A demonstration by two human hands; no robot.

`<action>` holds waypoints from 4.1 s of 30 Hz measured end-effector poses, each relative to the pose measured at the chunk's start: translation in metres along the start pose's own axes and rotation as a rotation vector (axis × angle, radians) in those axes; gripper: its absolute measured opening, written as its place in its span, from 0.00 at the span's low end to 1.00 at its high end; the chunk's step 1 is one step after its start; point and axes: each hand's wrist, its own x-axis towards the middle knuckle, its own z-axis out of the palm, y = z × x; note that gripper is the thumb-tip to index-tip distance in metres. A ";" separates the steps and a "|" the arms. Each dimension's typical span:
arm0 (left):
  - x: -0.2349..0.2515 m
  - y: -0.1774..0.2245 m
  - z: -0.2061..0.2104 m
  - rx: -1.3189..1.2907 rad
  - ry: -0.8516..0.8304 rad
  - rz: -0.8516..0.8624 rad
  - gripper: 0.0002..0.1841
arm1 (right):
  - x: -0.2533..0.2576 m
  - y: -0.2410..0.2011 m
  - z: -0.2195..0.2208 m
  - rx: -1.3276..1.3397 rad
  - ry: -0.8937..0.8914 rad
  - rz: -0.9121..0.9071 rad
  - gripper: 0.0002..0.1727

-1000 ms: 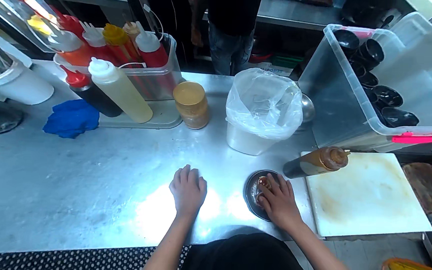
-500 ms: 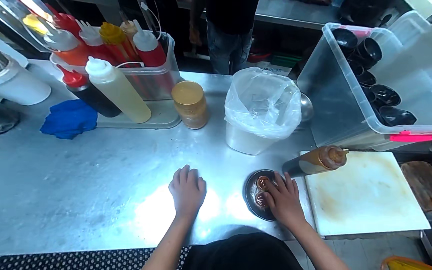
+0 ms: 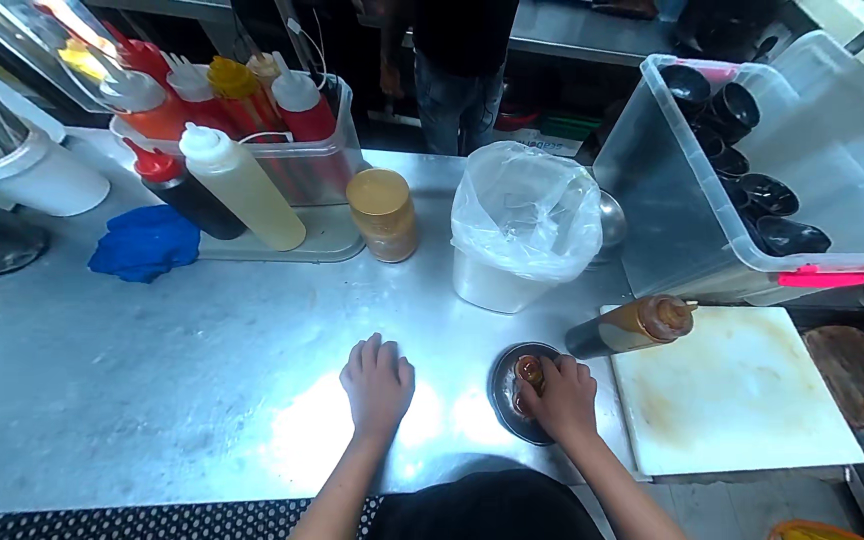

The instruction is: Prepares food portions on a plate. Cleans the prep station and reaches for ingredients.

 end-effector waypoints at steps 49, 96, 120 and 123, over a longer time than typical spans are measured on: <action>0.000 -0.001 -0.002 -0.011 -0.017 0.000 0.25 | -0.027 0.006 -0.009 0.046 -0.135 -0.158 0.34; -0.001 -0.003 0.003 -0.016 0.008 -0.001 0.25 | -0.034 0.000 -0.002 0.106 -0.067 -0.045 0.29; -0.002 -0.005 0.005 -0.026 0.014 0.015 0.25 | -0.036 0.023 -0.010 0.170 -0.240 -0.345 0.18; -0.001 -0.004 0.004 -0.020 0.010 0.010 0.25 | -0.032 0.025 -0.004 0.194 -0.224 -0.357 0.17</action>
